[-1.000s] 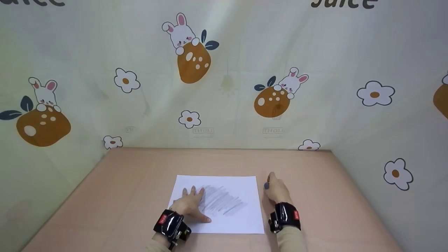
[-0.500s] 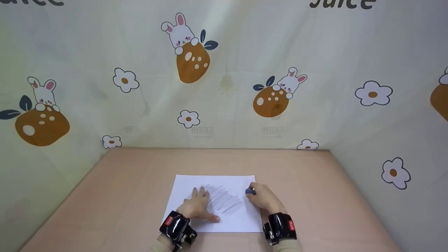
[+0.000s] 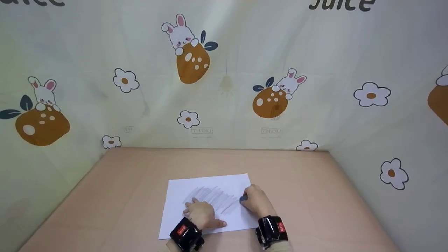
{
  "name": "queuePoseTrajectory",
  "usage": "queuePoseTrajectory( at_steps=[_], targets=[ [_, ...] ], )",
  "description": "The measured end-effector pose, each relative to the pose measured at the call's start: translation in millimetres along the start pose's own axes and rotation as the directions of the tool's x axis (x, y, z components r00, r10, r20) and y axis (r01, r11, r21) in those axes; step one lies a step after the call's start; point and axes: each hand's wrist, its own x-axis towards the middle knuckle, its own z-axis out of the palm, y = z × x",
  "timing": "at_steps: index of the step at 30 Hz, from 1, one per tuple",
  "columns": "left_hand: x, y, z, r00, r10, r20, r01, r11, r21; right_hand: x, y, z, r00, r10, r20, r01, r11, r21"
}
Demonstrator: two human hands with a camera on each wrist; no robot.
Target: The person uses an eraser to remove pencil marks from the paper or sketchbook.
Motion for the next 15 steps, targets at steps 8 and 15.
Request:
queuePoseTrajectory(
  at_steps=[8, 15],
  targets=[
    [-1.4, -1.6, 0.5, 0.997, 0.071, -0.002, -0.071, 0.997, 0.006, -3.6, -3.3, 1.3, 0.998, 0.057, -0.015, -0.058, 0.997, -0.042],
    [-4.4, -0.3, 2.8, 1.000, -0.020, -0.009, 0.020, 0.998, 0.059, -5.3, -5.0, -0.2, 0.994, 0.112, 0.019, -0.110, 0.992, -0.062]
  ],
)
